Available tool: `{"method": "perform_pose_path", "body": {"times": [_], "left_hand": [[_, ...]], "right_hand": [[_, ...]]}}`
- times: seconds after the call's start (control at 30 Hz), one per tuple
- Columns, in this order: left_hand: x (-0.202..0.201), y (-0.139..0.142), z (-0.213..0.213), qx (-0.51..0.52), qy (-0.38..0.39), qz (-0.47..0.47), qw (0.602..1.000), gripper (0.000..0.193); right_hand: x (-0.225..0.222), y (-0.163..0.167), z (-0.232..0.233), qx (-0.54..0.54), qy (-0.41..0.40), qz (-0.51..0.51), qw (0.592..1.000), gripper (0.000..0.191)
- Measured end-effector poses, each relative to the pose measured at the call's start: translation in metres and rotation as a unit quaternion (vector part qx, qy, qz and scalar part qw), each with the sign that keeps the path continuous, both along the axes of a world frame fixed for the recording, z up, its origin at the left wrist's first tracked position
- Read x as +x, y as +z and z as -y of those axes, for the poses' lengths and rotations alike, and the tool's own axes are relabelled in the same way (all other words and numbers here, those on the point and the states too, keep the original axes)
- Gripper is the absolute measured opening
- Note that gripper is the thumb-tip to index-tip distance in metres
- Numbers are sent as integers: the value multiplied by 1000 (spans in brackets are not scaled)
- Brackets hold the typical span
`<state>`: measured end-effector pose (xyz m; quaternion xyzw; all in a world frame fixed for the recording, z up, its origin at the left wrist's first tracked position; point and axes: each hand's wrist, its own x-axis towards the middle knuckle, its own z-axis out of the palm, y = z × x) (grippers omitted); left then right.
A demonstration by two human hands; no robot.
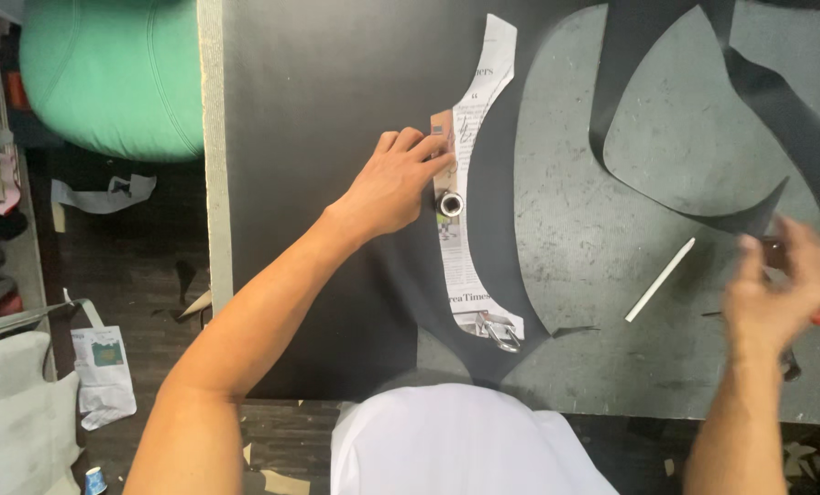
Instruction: The person secures a newspaper pattern to a dark sheet of material using a padlock and cylindrical weights. They then use a ruler and a white marking tool to draw a straight line along the edge of the pattern. Finally, they use shears to cut the material along the marked line.
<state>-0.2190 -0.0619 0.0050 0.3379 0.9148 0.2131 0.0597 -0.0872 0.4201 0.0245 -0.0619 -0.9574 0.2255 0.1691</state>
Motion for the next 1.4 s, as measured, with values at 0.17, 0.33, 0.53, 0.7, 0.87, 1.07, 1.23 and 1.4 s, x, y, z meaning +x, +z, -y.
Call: {"method": "perform_pose_path", "body": {"times": [0.17,0.33,0.53,0.7,0.87,1.07,1.23,1.4], "left_hand": [[-32,-16,-31,20,21,-48,998,35],[-62,-38,-52,29,63,-56,996,29],[-80,-51,-61,-12,92,-47,995,30],[-83,-43,-60,-37,78,-59,994,35],[-89,-27,-52,-20,11,-161,987,31],[-100,-27,-49,-41,-12,-225,973,35],[-108,-33,-48,-44,-11,-174,984,36],[-118,-31,-54,-65,-20,-137,988,46]], "right_hand": [[40,-28,-85,17,-57,-16,998,30],[34,-2,-44,-23,-186,40,982,29],[-69,32,57,-30,66,-45,996,30],[-172,18,156,-140,198,-23,970,30],[-253,7,229,-140,316,38,938,49],[-303,-8,247,-33,369,138,918,43],[-324,-8,242,-7,368,153,917,23],[-320,6,240,-92,326,147,929,23]]}}
